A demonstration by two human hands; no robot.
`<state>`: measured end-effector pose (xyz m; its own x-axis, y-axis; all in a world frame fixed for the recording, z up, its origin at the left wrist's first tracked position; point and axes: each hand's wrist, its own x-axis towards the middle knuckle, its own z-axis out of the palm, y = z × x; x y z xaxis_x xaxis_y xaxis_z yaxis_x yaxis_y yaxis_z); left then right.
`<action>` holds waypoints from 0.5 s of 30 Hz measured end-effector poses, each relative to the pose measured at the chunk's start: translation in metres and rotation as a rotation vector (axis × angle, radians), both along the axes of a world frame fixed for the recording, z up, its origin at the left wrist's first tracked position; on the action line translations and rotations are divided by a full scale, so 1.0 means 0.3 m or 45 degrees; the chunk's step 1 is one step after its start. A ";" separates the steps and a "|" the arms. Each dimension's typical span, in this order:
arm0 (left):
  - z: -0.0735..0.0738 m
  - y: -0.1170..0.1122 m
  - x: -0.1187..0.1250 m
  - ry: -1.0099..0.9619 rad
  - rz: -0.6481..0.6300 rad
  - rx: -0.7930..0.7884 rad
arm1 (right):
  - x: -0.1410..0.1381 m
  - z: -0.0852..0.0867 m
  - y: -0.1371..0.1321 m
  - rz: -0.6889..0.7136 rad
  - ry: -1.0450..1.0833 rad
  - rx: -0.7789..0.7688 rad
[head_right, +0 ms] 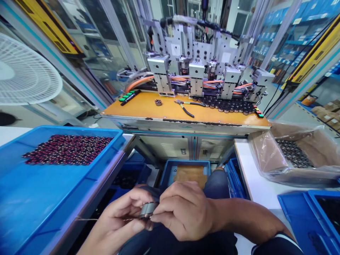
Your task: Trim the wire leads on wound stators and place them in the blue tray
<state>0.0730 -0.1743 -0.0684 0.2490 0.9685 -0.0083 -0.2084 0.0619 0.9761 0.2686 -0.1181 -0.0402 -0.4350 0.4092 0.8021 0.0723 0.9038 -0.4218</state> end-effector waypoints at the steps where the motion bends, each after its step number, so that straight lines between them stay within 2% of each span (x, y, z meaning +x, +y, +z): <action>1: 0.004 -0.008 0.009 -0.023 0.061 -0.020 | -0.001 -0.001 -0.002 -0.033 0.004 -0.002; 3: 0.009 -0.019 0.030 -0.101 0.175 -0.043 | -0.004 -0.001 -0.009 -0.093 0.010 -0.006; 5: 0.006 -0.022 0.046 -0.213 0.225 -0.013 | -0.007 0.000 -0.016 -0.151 0.016 -0.039; 10: -0.023 -0.002 0.053 -0.528 0.069 0.265 | 0.000 0.021 -0.020 -0.160 -0.017 -0.077; 12: -0.026 0.005 0.054 -0.707 0.007 0.262 | 0.007 0.033 -0.017 -0.082 -0.050 -0.046; 15: -0.012 0.010 0.050 -0.866 -0.051 0.133 | 0.012 0.046 -0.019 0.031 -0.132 0.007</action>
